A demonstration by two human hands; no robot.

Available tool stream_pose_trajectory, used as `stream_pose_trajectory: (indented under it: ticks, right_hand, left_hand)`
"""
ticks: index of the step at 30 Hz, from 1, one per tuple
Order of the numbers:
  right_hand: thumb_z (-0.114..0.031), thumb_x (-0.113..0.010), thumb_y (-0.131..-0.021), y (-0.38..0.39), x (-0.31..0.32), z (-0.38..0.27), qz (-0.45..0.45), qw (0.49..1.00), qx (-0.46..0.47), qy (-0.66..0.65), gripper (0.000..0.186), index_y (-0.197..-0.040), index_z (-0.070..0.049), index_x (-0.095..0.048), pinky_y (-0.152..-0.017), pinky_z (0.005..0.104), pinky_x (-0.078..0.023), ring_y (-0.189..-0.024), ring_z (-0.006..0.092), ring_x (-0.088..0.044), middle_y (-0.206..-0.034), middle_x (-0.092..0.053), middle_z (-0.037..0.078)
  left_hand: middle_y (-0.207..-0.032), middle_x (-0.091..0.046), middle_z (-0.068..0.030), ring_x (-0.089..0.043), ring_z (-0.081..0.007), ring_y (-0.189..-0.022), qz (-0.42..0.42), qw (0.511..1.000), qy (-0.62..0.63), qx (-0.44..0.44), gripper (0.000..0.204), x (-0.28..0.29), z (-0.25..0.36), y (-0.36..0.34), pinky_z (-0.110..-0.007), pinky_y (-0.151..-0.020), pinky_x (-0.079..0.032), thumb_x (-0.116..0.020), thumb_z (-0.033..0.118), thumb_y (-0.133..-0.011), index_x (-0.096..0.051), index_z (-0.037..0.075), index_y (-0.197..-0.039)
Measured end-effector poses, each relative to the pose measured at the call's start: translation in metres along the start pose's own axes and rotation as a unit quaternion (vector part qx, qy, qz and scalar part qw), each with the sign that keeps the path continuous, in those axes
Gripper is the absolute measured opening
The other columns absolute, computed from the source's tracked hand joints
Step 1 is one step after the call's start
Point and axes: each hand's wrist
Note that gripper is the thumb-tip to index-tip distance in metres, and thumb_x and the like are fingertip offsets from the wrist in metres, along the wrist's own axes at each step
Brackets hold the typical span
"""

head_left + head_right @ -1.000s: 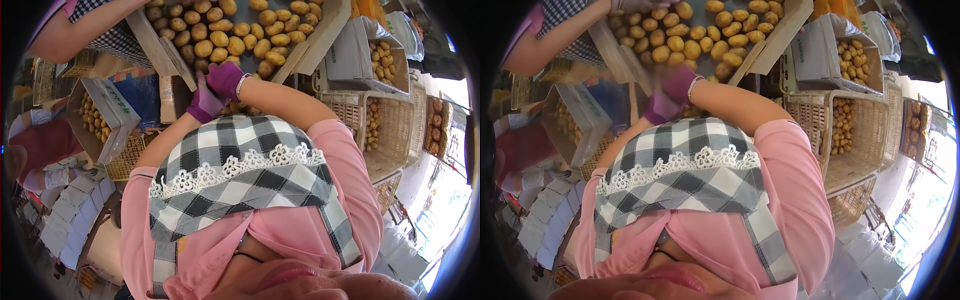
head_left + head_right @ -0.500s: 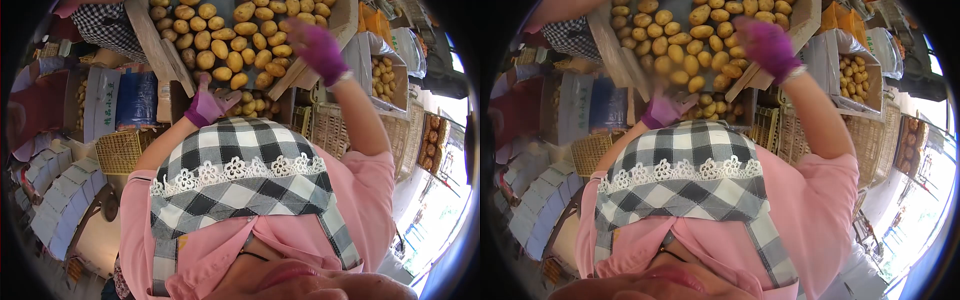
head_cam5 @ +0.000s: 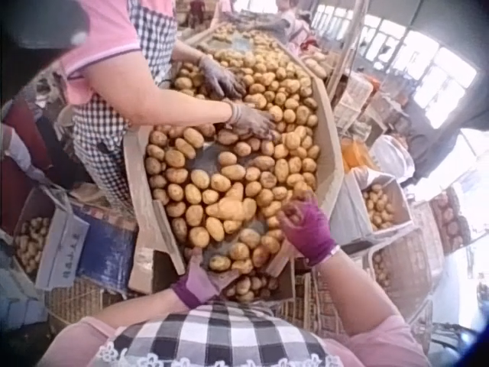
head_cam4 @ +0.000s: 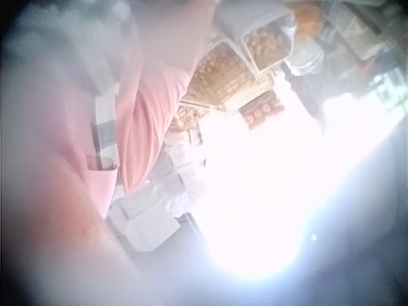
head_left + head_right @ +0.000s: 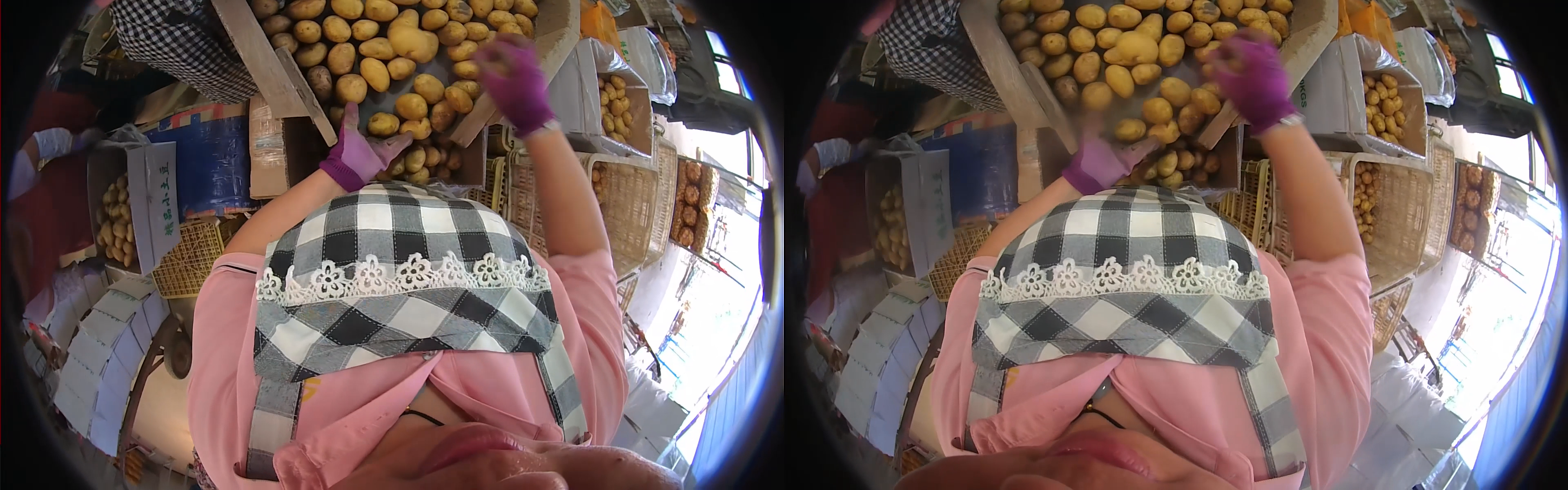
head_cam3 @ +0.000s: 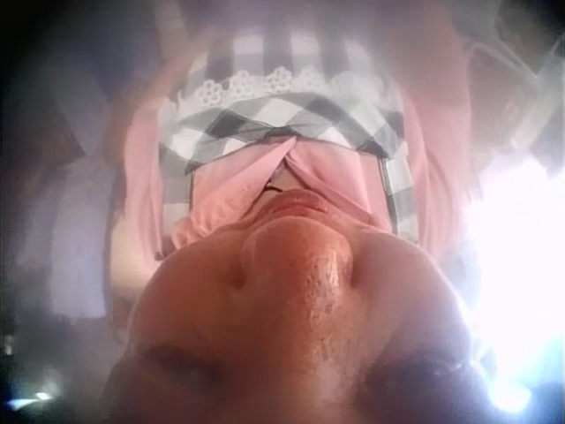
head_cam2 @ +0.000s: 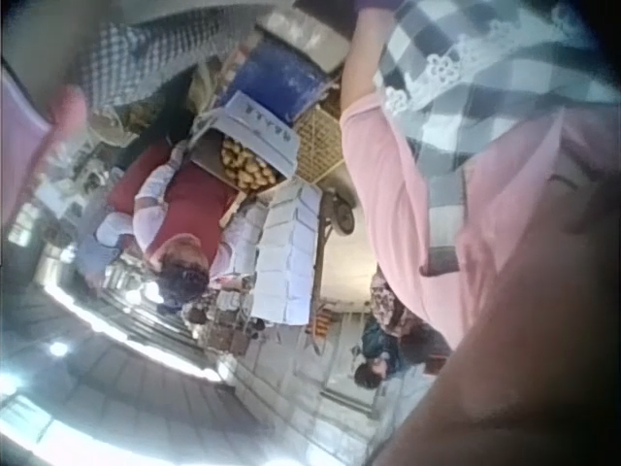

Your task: The person sorts potatoes on a wooden sorting ramp by hand, sliding and placing them into a box below.

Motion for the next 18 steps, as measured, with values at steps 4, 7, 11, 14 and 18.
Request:
stream_pose_trajectory:
  ticks: [4,7,11,14,18]
  right_hand:
    - [-0.012,-0.070,-0.080,0.112,0.094,0.109,0.212,0.959,-0.161,0.093,0.022,-0.099,-0.003,-0.066,-0.089,0.0359,-0.048,-0.101,0.0260,-0.060,-0.104,-0.064,0.015]
    - [-0.024,-0.066,-0.082,0.229,0.160,0.147,0.081,0.832,-0.393,0.384,0.038,-0.112,-0.002,-0.062,-0.100,0.0447,-0.040,-0.114,0.0349,-0.053,-0.116,-0.059,0.022]
    - [-0.009,-0.061,-0.087,0.112,0.097,0.041,0.189,0.967,-0.144,0.087,0.033,-0.119,0.000,-0.058,-0.098,0.0395,-0.043,-0.114,0.0307,-0.055,-0.120,-0.060,0.017]
    - [-0.014,-0.061,-0.082,0.018,0.011,-0.080,-0.043,0.970,-0.030,-0.236,0.033,-0.114,-0.007,-0.060,-0.084,0.0378,-0.050,-0.100,0.0320,-0.062,-0.114,-0.063,0.015]
    - [-0.029,-0.064,-0.080,-0.036,-0.079,-0.163,-0.247,0.965,0.034,-0.086,0.051,-0.127,-0.013,-0.050,-0.082,0.0403,-0.051,-0.097,0.0316,-0.062,-0.106,-0.063,0.015]
  left_hand:
    - [-0.146,-0.013,-0.0288,-0.018,-0.0452,-0.135,-0.174,0.710,0.537,0.421,0.106,0.030,0.014,-0.017,-0.051,-0.112,-0.023,-0.069,0.056,-0.075,-0.007,0.004,-0.144]
    - [-0.146,-0.014,-0.0286,-0.021,-0.0456,-0.134,-0.073,0.983,-0.164,-0.047,0.109,-0.019,-0.008,-0.006,-0.052,-0.111,-0.025,-0.070,0.057,-0.074,-0.005,0.004,-0.144]
    - [-0.145,-0.014,-0.0284,-0.020,-0.0429,-0.135,0.083,0.993,0.079,-0.004,0.099,-0.008,-0.002,-0.008,-0.047,-0.110,-0.028,-0.066,0.053,-0.078,-0.010,0.005,-0.144]
    - [-0.144,-0.023,-0.0240,-0.026,-0.0412,-0.134,0.130,0.984,0.123,0.002,0.091,-0.015,-0.001,-0.002,-0.053,-0.109,-0.029,-0.061,0.053,-0.083,-0.014,0.005,-0.144]
    - [-0.135,-0.040,-0.0171,-0.037,-0.0299,-0.127,-0.155,0.697,-0.639,-0.287,0.059,0.019,-0.008,-0.010,-0.044,-0.105,-0.035,-0.049,0.037,-0.093,-0.030,0.004,-0.138]
Point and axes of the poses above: each hand's wrist, its own y-axis away from the middle knuckle, its own x-axis out of the back of the hand, z = x × y
